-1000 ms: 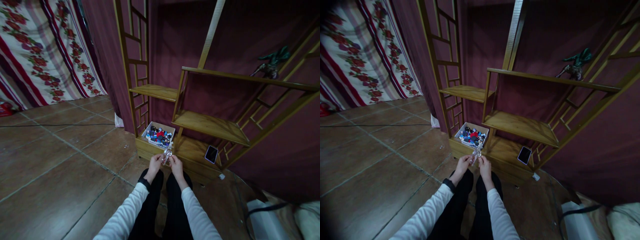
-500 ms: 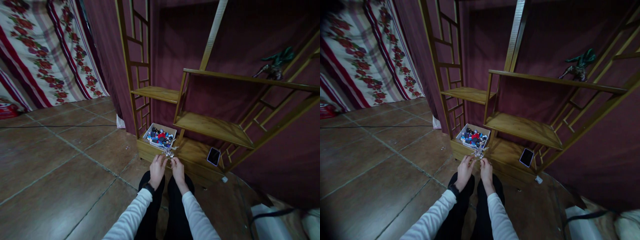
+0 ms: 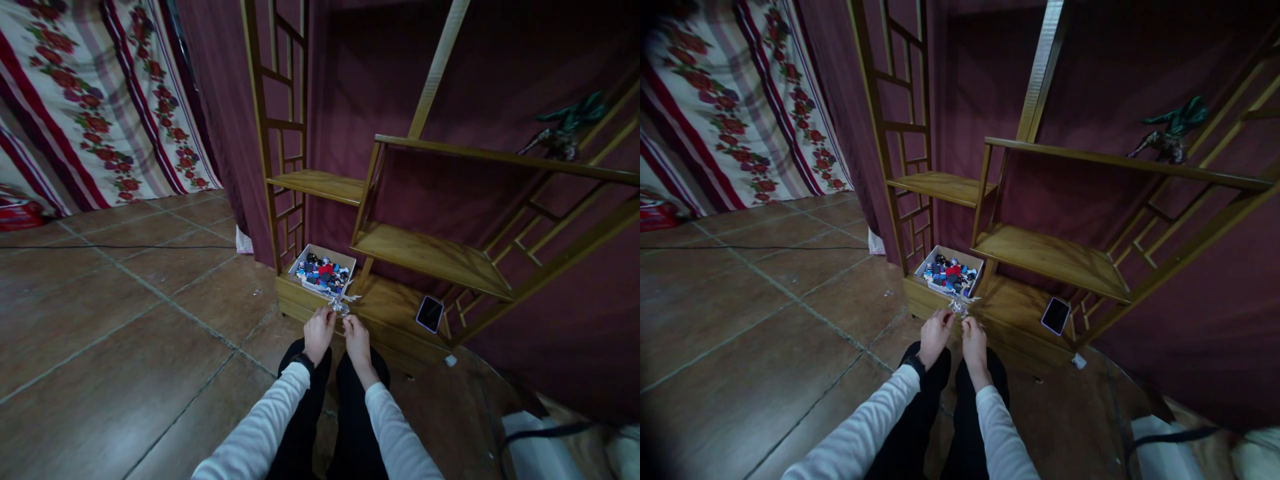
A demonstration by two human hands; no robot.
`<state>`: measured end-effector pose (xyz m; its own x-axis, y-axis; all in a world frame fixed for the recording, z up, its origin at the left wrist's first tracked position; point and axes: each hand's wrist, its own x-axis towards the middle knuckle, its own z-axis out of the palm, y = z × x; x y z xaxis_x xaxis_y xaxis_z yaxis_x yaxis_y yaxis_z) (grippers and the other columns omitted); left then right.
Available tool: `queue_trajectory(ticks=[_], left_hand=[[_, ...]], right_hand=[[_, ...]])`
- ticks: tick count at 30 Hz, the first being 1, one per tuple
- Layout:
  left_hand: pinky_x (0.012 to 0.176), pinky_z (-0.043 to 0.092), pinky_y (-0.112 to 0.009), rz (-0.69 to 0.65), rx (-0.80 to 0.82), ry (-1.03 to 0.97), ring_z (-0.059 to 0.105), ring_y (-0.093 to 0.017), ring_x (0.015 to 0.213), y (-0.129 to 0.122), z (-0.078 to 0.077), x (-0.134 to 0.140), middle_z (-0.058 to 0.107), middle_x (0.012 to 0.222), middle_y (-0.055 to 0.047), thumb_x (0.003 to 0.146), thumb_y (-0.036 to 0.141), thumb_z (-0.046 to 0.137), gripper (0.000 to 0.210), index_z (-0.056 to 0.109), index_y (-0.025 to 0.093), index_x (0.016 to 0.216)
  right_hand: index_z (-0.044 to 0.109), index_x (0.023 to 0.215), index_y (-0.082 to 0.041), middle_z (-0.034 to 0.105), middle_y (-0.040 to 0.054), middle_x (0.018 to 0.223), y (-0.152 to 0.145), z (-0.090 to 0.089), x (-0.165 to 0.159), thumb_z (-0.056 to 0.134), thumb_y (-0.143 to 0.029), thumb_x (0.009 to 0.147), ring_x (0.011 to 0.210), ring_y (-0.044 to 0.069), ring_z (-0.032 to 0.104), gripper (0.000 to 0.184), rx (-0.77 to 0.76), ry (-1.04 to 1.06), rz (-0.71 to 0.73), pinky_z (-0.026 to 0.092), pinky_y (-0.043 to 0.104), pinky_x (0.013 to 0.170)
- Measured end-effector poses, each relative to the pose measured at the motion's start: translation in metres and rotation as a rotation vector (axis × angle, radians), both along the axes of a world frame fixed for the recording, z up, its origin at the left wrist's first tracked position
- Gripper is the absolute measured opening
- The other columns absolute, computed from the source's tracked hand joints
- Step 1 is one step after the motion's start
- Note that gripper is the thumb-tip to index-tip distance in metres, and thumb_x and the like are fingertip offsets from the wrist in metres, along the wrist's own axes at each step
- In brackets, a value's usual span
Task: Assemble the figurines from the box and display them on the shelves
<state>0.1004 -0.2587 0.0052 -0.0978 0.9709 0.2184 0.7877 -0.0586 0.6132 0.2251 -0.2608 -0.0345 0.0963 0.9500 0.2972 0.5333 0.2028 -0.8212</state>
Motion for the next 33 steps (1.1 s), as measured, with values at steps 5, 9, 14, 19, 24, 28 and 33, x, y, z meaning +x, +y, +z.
queue_trajectory(ticks=[5, 9, 14, 19, 24, 28, 33], left_hand=[[0.068, 0.040, -0.024, 0.016, -0.060, 0.060, 0.063, -0.017, 0.084, -0.0014, -0.0017, 0.0012, 0.067, 0.097, -0.008, 0.089, 0.043, 0.041, 0.033, 0.064, 0.022, 0.102], [0.067, 0.039, -0.024, 0.026, -0.110, 0.067, 0.063, -0.018, 0.085, -0.0013, -0.0036, 0.0018, 0.069, 0.095, -0.008, 0.089, 0.046, 0.039, 0.037, 0.064, 0.023, 0.103], [0.068, 0.039, -0.025, 0.045, -0.133, 0.049, 0.063, -0.018, 0.086, -0.0014, -0.0054, 0.0032, 0.069, 0.097, -0.008, 0.090, 0.043, 0.039, 0.034, 0.063, 0.023, 0.104], [0.071, 0.040, -0.025, 0.056, -0.142, 0.046, 0.062, -0.018, 0.089, -0.0022, -0.0062, 0.0025, 0.068, 0.100, -0.009, 0.089, 0.036, 0.042, 0.029, 0.062, 0.022, 0.106], [0.073, 0.041, -0.025, 0.040, -0.131, 0.079, 0.062, -0.017, 0.090, -0.0041, -0.0053, 0.0018, 0.067, 0.102, -0.009, 0.090, 0.034, 0.042, 0.029, 0.062, 0.022, 0.107], [0.072, 0.041, -0.024, 0.023, -0.127, 0.102, 0.062, -0.017, 0.089, -0.0063, -0.0048, 0.0027, 0.066, 0.102, -0.008, 0.090, 0.033, 0.041, 0.028, 0.061, 0.022, 0.106], [0.070, 0.041, -0.024, 0.022, -0.123, 0.128, 0.062, -0.016, 0.086, -0.0069, -0.0047, 0.0036, 0.066, 0.098, -0.008, 0.091, 0.029, 0.039, 0.026, 0.061, 0.022, 0.104]], right_hand=[[0.056, 0.083, -0.020, 0.057, 0.0004, 0.063, -0.0003, -0.0051, 0.0019, 0.033, -0.038, 0.089, 0.058, 0.015, 0.053, 0.030, 0.008, -0.030, 0.005, 0.038, 0.024, 0.058], [0.056, 0.082, -0.021, 0.057, 0.0001, 0.064, 0.0014, -0.0085, 0.0038, 0.034, -0.038, 0.088, 0.057, 0.015, 0.053, 0.028, -0.005, -0.021, 0.022, 0.037, 0.024, 0.058], [0.056, 0.081, -0.021, 0.055, -0.0009, 0.061, 0.0018, -0.0099, 0.0022, 0.035, -0.037, 0.088, 0.056, 0.015, 0.052, 0.027, -0.020, 0.002, 0.021, 0.038, 0.024, 0.058], [0.055, 0.082, -0.021, 0.055, -0.0010, 0.063, 0.0010, -0.0105, -0.0010, 0.035, -0.037, 0.088, 0.058, 0.015, 0.052, 0.026, -0.018, 0.008, 0.007, 0.037, 0.024, 0.058], [0.055, 0.082, -0.022, 0.056, -0.0011, 0.064, 0.0010, -0.0101, -0.0005, 0.035, -0.038, 0.088, 0.057, 0.014, 0.051, 0.026, -0.019, 0.029, 0.012, 0.037, 0.023, 0.058], [0.055, 0.083, -0.021, 0.058, -0.0004, 0.067, 0.0006, -0.0089, 0.0003, 0.034, -0.038, 0.088, 0.058, 0.014, 0.052, 0.027, -0.012, 0.043, 0.007, 0.037, 0.023, 0.057], [0.056, 0.082, -0.021, 0.057, -0.0011, 0.064, 0.0020, -0.0072, -0.0004, 0.035, -0.038, 0.088, 0.054, 0.013, 0.053, 0.027, -0.028, 0.051, -0.009, 0.037, 0.023, 0.055]])
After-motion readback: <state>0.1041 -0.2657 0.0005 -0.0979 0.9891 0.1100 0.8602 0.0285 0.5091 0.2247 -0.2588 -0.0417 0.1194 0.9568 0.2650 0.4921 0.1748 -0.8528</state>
